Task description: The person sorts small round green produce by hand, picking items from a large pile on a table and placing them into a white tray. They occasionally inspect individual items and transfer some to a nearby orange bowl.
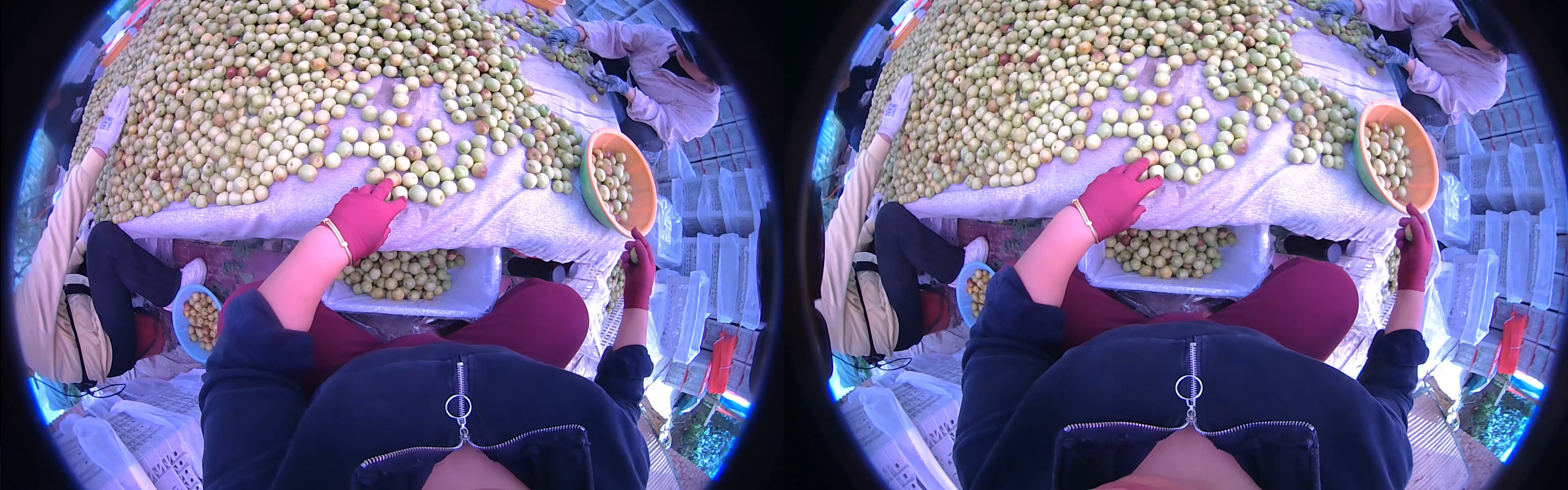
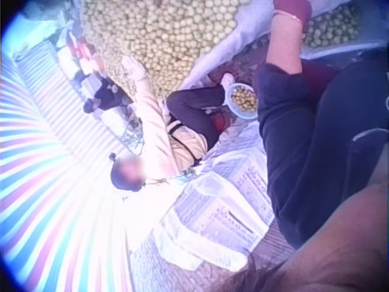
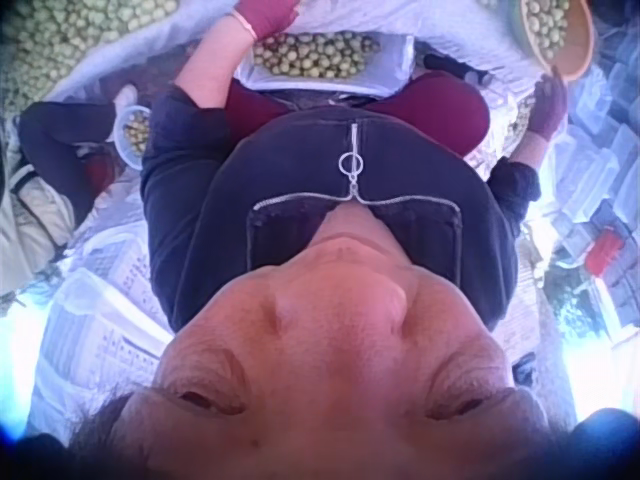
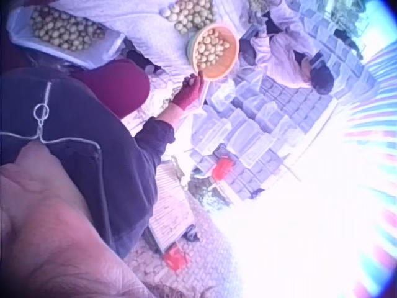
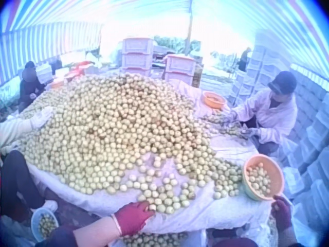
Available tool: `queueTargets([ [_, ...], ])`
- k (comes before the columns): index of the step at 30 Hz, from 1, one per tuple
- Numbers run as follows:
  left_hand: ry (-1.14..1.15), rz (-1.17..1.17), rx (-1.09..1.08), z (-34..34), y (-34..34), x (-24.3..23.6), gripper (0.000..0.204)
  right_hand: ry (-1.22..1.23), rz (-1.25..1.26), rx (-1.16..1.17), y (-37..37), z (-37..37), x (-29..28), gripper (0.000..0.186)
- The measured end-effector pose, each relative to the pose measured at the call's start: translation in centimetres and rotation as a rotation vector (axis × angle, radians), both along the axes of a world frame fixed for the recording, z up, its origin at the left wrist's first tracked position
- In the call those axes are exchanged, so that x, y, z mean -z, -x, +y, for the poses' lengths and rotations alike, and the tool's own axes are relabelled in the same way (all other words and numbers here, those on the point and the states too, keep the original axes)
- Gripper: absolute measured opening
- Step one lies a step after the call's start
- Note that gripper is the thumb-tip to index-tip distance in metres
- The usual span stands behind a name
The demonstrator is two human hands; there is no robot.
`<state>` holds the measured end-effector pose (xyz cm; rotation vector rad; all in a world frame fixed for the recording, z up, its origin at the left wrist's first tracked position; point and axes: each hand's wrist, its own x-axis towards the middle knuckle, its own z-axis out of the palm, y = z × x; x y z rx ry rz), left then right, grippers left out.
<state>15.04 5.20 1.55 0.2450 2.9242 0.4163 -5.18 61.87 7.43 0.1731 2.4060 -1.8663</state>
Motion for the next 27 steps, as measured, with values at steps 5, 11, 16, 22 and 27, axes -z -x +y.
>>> queueTargets([
  [5,0.057,-0.017,0.014,0.5,0.6,0.7,0.037,-0.943,0.438,0.067,0.5,10.1,-0.6,0.04],
  [11,0.033,-0.045,-0.015,0.8,1.0,0.9,0.03,-0.755,0.689,-0.534,0.6,-12.4,1.8,0.042],
  [16,0.014,-0.081,-0.039,1.0,0.6,-0.1,0.032,-0.599,0.709,-0.767,0.7,-31.3,7.4,0.052],
  [22,-0.04,-0.125,-0.074,0.3,0.0,-1.1,0.039,-0.766,0.745,-1.042,-6.3,-37.6,9.8,0.061],
  [27,-0.071,-0.168,-0.033,-0.5,-0.2,-1.7,0.038,-0.414,0.705,-1.277,-7.0,-39.6,7.3,0.049],
])
